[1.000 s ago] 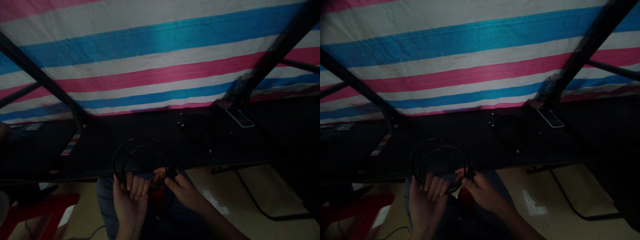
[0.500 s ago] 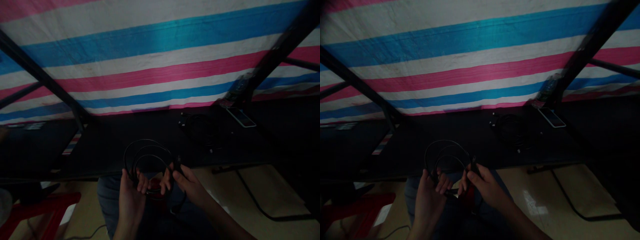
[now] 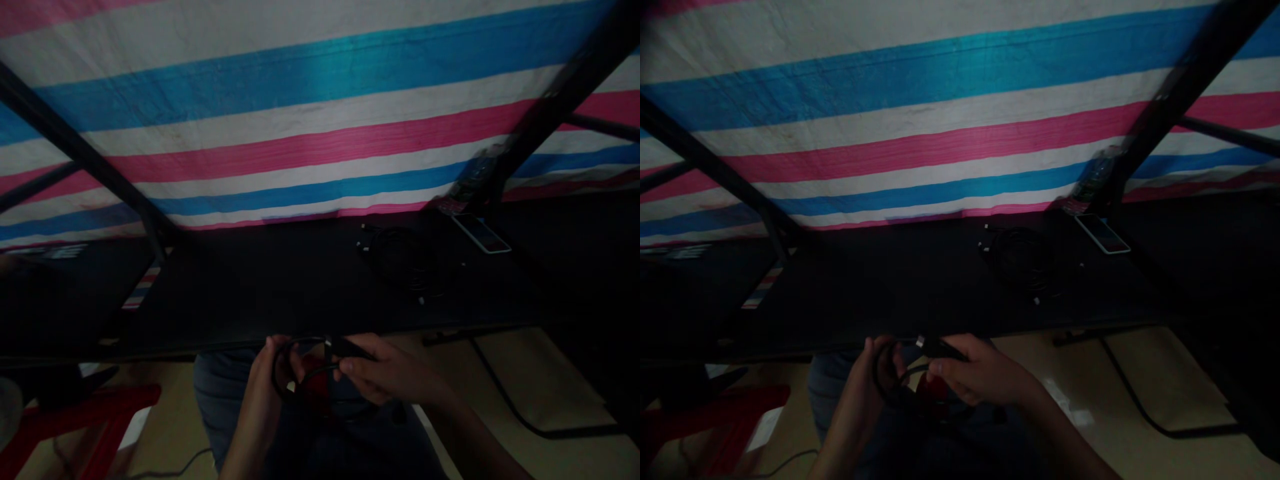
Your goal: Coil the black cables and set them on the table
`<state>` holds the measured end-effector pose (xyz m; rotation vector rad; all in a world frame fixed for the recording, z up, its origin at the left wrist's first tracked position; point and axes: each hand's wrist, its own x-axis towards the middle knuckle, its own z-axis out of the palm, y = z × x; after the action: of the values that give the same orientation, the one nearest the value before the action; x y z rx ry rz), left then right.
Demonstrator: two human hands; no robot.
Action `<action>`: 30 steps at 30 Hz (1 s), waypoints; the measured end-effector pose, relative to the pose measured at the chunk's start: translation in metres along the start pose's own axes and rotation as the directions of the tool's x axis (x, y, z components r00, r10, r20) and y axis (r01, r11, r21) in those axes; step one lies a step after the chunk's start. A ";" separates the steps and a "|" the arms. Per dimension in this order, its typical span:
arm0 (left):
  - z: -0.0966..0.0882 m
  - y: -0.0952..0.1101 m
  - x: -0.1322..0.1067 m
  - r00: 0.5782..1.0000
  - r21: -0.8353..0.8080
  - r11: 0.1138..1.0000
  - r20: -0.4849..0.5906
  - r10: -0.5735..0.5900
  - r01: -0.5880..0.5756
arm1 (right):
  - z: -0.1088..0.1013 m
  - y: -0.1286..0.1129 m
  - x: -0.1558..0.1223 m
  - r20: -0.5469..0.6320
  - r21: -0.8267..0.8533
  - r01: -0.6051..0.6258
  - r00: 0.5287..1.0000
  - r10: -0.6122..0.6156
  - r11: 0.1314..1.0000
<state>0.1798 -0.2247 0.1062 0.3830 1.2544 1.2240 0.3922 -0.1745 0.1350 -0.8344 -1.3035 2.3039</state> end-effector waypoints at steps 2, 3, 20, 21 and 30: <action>-0.001 -0.003 -0.004 0.997 0.208 0.977 0.061 0.043 -0.054 | 0.001 -0.004 -0.003 0.058 -0.165 -0.074 0.995 0.084 0.984; 0.001 -0.003 -0.006 0.996 0.306 0.949 0.075 0.055 -0.075 | 0.002 -0.005 -0.003 0.077 -0.262 -0.082 0.991 0.106 0.962; 0.001 0.008 -0.018 0.949 0.533 0.837 0.312 -0.056 -0.126 | 0.007 0.007 0.003 0.110 -0.485 0.069 0.994 -0.017 0.872; 0.000 0.006 -0.019 0.943 0.532 0.842 0.317 -0.097 -0.092 | 0.006 0.008 0.003 0.127 -0.458 0.076 0.992 -0.019 0.886; -0.015 -0.001 -0.015 0.921 0.221 0.974 0.368 -0.130 0.049 | 0.001 0.011 0.004 0.034 -0.440 0.110 0.994 -0.106 0.891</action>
<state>0.1699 -0.2437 0.1076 0.6758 1.0493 0.8867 0.3884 -0.1782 0.1244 -0.8584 -1.8675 1.9503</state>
